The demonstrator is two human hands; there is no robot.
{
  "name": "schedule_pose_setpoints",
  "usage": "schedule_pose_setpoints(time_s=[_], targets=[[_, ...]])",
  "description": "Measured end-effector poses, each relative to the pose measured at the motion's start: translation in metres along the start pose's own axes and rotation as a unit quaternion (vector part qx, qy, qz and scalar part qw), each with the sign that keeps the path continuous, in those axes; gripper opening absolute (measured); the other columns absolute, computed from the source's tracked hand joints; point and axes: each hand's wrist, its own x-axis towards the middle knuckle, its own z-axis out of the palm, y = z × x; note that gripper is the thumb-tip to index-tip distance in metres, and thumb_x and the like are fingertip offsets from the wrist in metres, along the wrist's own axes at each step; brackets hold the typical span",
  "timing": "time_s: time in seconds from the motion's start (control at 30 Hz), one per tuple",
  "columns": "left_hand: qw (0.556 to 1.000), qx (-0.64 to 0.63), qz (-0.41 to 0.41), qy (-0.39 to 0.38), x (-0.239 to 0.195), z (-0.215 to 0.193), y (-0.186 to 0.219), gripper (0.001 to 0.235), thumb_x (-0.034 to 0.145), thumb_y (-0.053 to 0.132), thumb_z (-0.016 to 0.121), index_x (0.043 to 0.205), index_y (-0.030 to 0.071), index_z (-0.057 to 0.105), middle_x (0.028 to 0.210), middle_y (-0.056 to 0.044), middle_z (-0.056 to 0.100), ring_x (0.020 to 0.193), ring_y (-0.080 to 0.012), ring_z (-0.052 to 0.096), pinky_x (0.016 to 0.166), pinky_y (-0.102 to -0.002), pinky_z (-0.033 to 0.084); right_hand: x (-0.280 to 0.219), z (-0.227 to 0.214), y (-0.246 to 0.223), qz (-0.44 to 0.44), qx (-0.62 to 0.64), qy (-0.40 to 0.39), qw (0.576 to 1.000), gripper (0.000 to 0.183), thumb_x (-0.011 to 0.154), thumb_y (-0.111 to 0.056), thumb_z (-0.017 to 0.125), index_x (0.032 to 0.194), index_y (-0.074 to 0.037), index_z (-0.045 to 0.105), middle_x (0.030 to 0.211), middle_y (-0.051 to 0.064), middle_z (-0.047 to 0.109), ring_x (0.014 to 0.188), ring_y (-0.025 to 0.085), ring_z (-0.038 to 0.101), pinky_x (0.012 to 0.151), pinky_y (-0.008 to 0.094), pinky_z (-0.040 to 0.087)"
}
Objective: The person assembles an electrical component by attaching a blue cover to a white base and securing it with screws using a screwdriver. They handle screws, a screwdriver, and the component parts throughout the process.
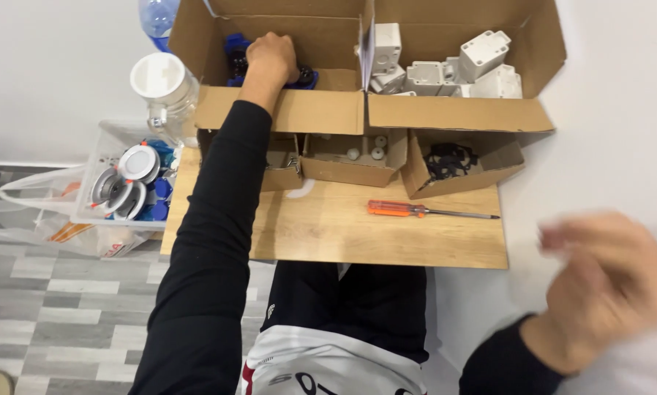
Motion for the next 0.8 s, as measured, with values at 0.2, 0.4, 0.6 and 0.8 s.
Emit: schedule_pose_setpoints(time_s=[0.2, 0.4, 0.6, 0.8], targets=[[1.0, -0.002, 0.006, 0.01, 0.009, 0.008, -0.009, 0.07, 0.091, 0.039, 0.089, 0.148, 0.007, 0.062, 0.141, -0.029, 0.064, 0.124, -0.0532, 0.068, 0.09, -0.063, 0.064, 0.064, 0.051, 0.031, 0.132, -0.154, -0.33, 0.922, 0.005, 0.109, 0.0, 0.078, 0.113, 0.003, 0.076, 0.122, 0.016, 0.077, 0.107, 0.023, 0.071, 0.101, 0.034, 0.057], [0.997, -0.082, 0.006, -0.003, -0.026, -0.02, -0.006, 0.083, 0.087, 0.033, 0.094, 0.149, 0.009, 0.044, 0.139, -0.026, 0.044, 0.125, -0.0548, 0.059, 0.099, -0.063, 0.06, 0.082, 0.086, 0.082, 0.253, -0.305, -0.527, 0.752, 0.045, 0.103, -0.045, 0.066, 0.132, -0.011, 0.077, 0.137, 0.006, 0.076, 0.129, 0.025, 0.066, 0.109, 0.041, 0.047], [0.981, -0.167, 0.065, 0.067, -0.118, -0.093, -0.007, 0.047, 0.095, 0.033, 0.091, 0.101, -0.006, 0.066, 0.154, -0.029, 0.045, 0.105, -0.0454, 0.066, 0.091, -0.057, 0.062, 0.091, 0.117, 0.102, 0.376, -0.388, -0.603, 0.586, 0.062, 0.107, -0.056, 0.05, 0.151, -0.016, 0.066, 0.154, 0.009, 0.066, 0.145, 0.033, 0.058, 0.117, 0.048, 0.047], [0.909, -0.193, 0.25, 0.272, -0.209, -0.13, -0.022, 0.037, 0.087, 0.022, 0.078, 0.099, 0.009, 0.046, 0.086, -0.008, 0.054, 0.074, -0.0296, 0.048, 0.061, -0.049, 0.04, 0.084, 0.127, 0.145, 0.384, -0.44, -0.636, 0.505, 0.064, 0.108, -0.06, 0.046, 0.148, -0.015, 0.068, 0.149, 0.014, 0.069, 0.136, 0.035, 0.063, 0.109, 0.045, 0.049]])
